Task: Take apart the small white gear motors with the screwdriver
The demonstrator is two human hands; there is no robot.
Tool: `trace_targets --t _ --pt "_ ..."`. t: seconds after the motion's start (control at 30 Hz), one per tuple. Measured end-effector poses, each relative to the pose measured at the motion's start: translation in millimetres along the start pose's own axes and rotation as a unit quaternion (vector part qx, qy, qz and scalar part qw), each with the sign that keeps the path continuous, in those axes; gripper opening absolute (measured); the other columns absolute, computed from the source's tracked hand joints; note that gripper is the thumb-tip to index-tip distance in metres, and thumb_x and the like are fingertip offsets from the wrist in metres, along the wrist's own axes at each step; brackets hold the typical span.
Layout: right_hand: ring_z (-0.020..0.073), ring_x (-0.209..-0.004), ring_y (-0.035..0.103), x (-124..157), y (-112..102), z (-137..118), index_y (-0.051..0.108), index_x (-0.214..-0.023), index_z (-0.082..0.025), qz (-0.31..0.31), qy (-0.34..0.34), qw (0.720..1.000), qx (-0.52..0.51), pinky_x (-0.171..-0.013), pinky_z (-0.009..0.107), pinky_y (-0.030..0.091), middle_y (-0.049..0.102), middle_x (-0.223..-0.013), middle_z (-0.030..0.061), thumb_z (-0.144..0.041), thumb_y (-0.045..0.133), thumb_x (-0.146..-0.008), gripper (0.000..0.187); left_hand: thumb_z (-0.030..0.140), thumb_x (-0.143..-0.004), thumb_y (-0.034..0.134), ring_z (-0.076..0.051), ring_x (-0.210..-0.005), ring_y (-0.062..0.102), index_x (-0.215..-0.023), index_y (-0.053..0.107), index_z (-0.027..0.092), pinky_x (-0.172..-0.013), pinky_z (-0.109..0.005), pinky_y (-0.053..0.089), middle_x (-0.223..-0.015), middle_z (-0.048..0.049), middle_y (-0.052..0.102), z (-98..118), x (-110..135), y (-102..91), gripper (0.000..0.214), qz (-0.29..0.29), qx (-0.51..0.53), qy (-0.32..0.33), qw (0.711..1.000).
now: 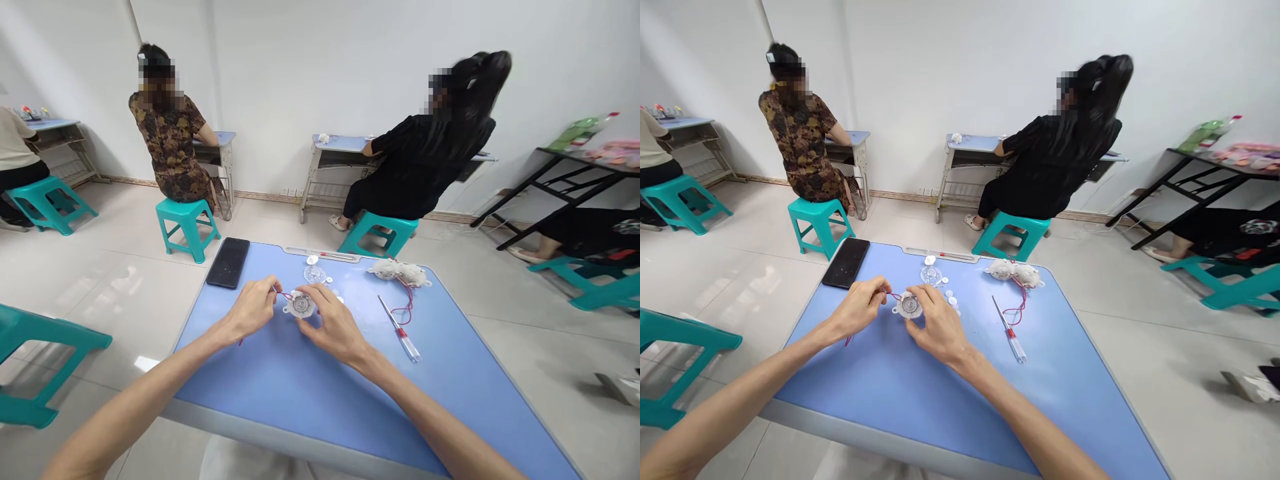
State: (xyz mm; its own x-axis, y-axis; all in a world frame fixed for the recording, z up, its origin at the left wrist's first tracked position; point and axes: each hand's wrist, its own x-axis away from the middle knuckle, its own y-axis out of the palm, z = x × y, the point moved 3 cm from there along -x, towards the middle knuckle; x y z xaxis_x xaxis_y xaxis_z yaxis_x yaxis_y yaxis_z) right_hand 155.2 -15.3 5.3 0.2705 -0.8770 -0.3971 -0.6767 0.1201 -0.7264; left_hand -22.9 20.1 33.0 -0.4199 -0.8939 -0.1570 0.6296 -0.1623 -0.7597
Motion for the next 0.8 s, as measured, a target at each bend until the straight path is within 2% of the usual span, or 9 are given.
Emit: trace_targets --t 0.13,0.3,0.37,0.47,0.53,0.6,0.7,0.8 --pt "0.0258 -0.106 0.061 -7 -5 -2 0.054 -0.121 -0.022 0.022 -0.005 1.000 -0.017 -0.091 0.042 0.053 0.062 -0.114 0.0095 -0.018 0.063 -0.075 0.047 0.013 -0.086 0.043 -0.016 -0.073 0.065 -0.086 0.065 0.018 -0.070 -0.026 0.047 -0.079 -0.0025 0.070 6 -5 -7.2 0.023 0.034 0.009 0.026 0.999" --pt "0.0225 -0.099 0.062 -20 -14 -4 0.057 -0.117 -0.020 0.032 -0.015 0.999 0.002 -0.087 0.035 0.053 0.063 -0.109 0.0080 -0.024 0.069 -0.072 0.047 0.030 -0.087 0.044 -0.019 -0.078 0.070 -0.095 0.069 0.021 -0.072 -0.027 0.052 -0.087 -0.0031 0.074 -3 -16 -8.0 0.029 0.059 0.040 0.042 0.997" --pt "0.0208 -0.097 0.063 -25 -17 -3 0.056 -0.121 -0.019 0.036 -0.013 0.999 0.015 -0.086 0.032 0.053 0.064 -0.110 0.0076 -0.029 0.071 -0.073 0.052 0.038 -0.085 0.047 -0.020 -0.079 0.071 -0.095 0.072 0.022 -0.071 -0.027 0.053 -0.090 -0.0039 0.075 -10 -22 -8.0 0.031 0.070 0.042 0.050 0.995" --pt "0.0201 -0.095 0.064 -27 -18 -1 0.056 -0.123 -0.020 0.026 -0.015 0.999 0.031 -0.084 0.031 0.054 0.064 -0.111 0.0071 -0.037 0.074 -0.072 0.056 0.046 -0.083 0.048 -0.019 -0.058 0.065 -0.098 0.072 0.021 -0.057 -0.027 0.052 -0.063 -0.0009 0.067 -18 -27 -6.4 0.038 0.047 0.048 0.012 0.998" --pt "0.0207 -0.095 0.064 -26 -17 -1 0.056 -0.122 -0.021 0.019 -0.013 0.999 0.039 -0.082 0.031 0.054 0.064 -0.111 0.0069 -0.042 0.075 -0.072 0.058 0.048 -0.080 0.049 -0.019 -0.052 0.062 -0.102 0.071 0.020 -0.052 -0.026 0.050 -0.057 0.0000 0.064 -20 -26 -5.6 0.042 0.030 0.063 -0.020 0.997" --pt "0.0214 -0.095 0.064 -25 -16 0 0.055 -0.122 -0.020 0.018 -0.012 0.999 0.045 -0.082 0.032 0.054 0.064 -0.111 0.0074 -0.042 0.074 -0.073 0.057 0.049 -0.078 0.051 -0.019 -0.053 0.062 -0.103 0.070 0.021 -0.051 -0.026 0.050 -0.066 -0.0017 0.069 -18 -26 -5.9 0.042 0.022 0.066 -0.036 0.997" --pt "0.0218 -0.096 0.064 -25 -16 1 0.054 -0.123 -0.021 0.025 -0.020 0.998 0.053 -0.083 0.032 0.054 0.063 -0.112 0.0078 -0.036 0.071 -0.073 0.055 0.052 -0.075 0.054 -0.018 -0.056 0.063 -0.093 0.073 0.023 -0.057 -0.026 0.053 -0.087 -0.0033 0.075 -14 -28 -8.5 0.038 0.037 0.051 -0.021 0.998" --pt "0.0226 -0.101 0.064 -26 -15 1 0.052 -0.125 -0.022 0.031 -0.043 0.996 0.067 -0.087 0.032 0.054 0.063 -0.116 0.0079 -0.034 0.069 -0.069 0.060 0.058 -0.072 0.058 -0.020 -0.064 0.067 -0.085 0.074 0.026 -0.061 -0.026 0.056 -0.089 -0.0020 0.077 -20 -30 -7.5 0.038 0.049 0.043 0.010 0.998"
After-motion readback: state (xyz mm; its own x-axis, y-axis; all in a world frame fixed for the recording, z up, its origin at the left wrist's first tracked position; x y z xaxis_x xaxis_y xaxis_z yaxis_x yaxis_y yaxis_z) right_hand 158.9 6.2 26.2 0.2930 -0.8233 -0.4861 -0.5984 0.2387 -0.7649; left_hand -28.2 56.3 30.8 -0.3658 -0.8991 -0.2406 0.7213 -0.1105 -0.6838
